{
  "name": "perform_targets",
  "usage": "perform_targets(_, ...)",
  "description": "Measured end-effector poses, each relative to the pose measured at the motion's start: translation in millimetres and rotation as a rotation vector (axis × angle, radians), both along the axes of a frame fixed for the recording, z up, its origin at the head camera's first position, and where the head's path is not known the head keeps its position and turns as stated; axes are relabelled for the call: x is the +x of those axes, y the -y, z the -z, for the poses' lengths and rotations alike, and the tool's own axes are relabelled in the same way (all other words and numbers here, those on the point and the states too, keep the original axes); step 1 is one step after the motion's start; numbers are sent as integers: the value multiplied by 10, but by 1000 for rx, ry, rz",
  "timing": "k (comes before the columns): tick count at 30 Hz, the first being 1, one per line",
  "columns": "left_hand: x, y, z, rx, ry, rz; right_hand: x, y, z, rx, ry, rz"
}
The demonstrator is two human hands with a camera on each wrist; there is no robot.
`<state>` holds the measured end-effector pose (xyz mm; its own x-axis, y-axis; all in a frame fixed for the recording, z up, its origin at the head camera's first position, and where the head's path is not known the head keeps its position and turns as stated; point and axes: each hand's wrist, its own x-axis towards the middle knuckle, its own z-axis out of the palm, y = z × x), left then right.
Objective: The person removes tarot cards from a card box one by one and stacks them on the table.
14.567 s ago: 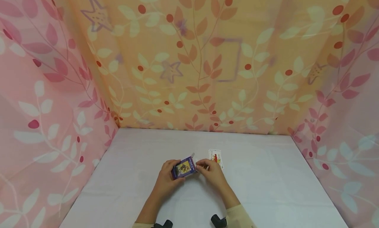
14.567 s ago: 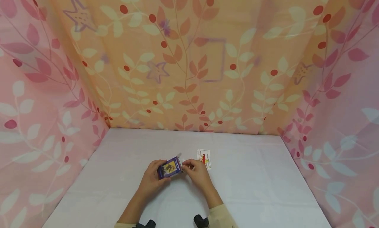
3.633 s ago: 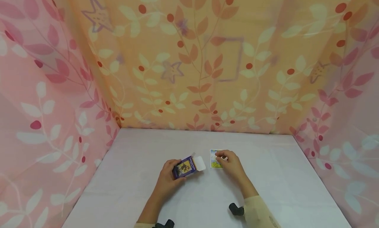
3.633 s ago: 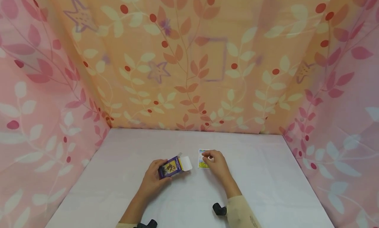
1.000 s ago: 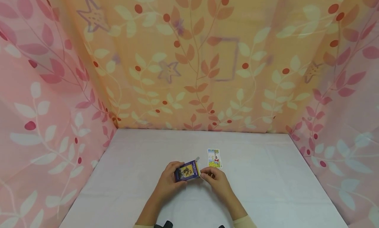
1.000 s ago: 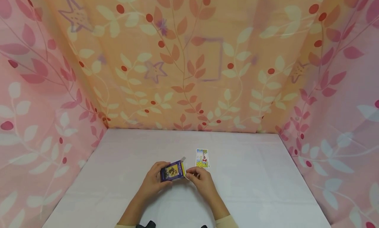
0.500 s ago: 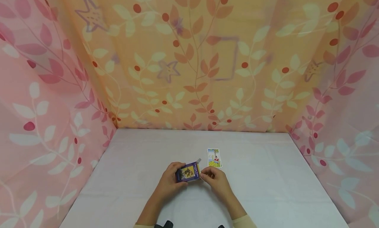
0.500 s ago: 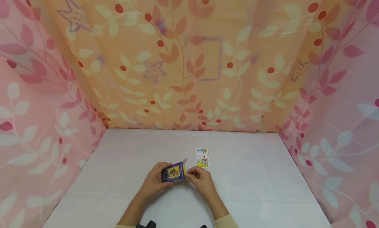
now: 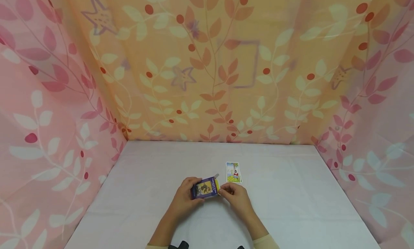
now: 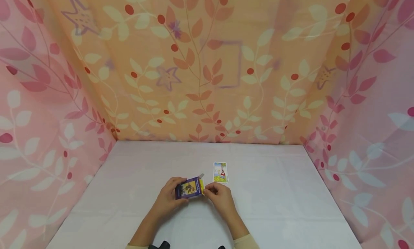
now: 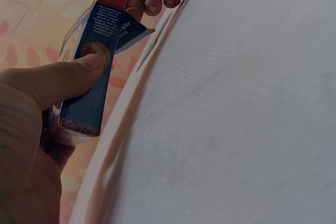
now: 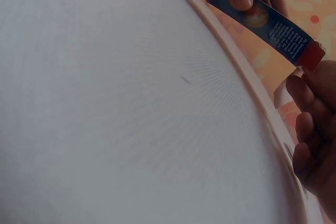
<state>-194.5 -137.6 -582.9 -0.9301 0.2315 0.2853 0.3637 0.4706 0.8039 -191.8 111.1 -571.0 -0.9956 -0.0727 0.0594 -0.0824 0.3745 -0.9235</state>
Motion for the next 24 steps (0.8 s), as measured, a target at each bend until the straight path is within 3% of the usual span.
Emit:
perform_targets(17, -2, -1, -16, -15, -26, -13, 2, -21, 23, -27, -25, 46)
perform_targets(24, 2, -3, -31, -13, 2, -24, -4, -31, 13, -16, -76, 62)
